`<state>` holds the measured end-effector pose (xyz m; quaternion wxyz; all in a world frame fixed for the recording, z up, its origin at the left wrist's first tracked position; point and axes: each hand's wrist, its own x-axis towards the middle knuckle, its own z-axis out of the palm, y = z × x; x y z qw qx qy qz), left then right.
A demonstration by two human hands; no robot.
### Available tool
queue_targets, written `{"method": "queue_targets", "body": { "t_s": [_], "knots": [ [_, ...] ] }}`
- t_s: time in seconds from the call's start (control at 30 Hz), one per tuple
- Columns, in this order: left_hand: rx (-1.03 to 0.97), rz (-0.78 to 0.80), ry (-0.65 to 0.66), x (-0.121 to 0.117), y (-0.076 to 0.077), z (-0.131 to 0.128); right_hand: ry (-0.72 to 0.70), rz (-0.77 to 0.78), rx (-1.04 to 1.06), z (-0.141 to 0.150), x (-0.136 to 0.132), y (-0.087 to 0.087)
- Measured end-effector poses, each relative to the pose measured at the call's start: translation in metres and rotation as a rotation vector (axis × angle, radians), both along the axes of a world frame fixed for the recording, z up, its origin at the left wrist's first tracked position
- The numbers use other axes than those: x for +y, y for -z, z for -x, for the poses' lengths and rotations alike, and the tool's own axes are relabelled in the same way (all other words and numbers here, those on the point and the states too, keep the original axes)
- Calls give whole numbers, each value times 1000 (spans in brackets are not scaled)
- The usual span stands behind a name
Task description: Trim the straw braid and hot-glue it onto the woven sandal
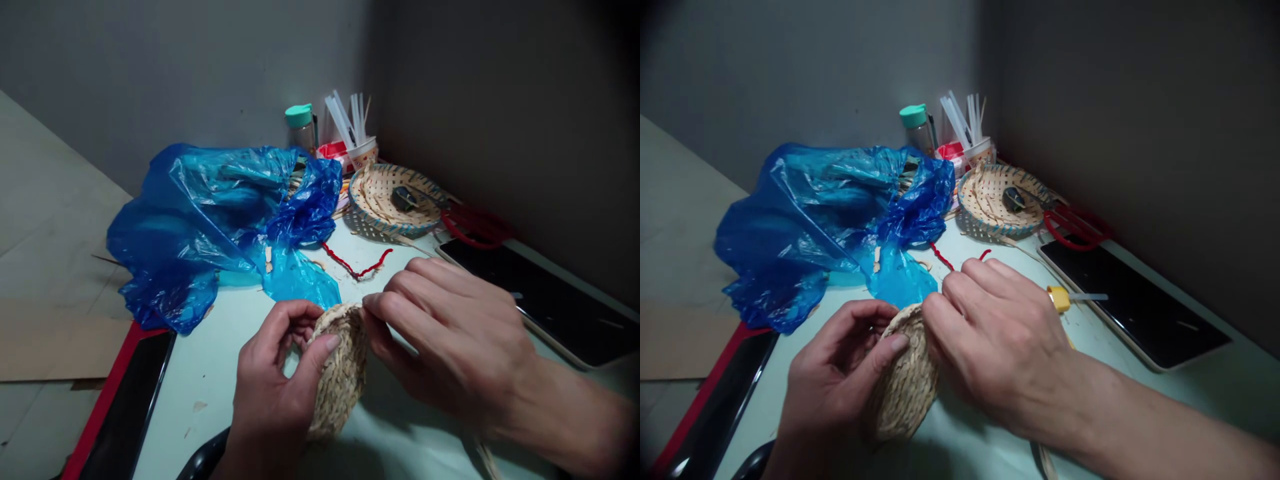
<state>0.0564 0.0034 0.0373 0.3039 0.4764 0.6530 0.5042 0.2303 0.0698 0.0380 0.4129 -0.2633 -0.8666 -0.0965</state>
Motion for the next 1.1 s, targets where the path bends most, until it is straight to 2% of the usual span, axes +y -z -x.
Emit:
{"method": "queue_targets", "body": {
  "t_s": [0.3,0.67,0.87,1.1],
  "knots": [
    [200,-127,-73,-7,6,-9,-12,4,10,-2,-7,8],
    [339,-311,-163,-10,9,-20,10,43,16,-4,-16,3],
    [338,-308,-171,-11,9,-19,14,27,21,-1,-15,4],
    [316,-226,-220,-14,12,-15,27,-13,1,2,-15,5]
  ]
}}
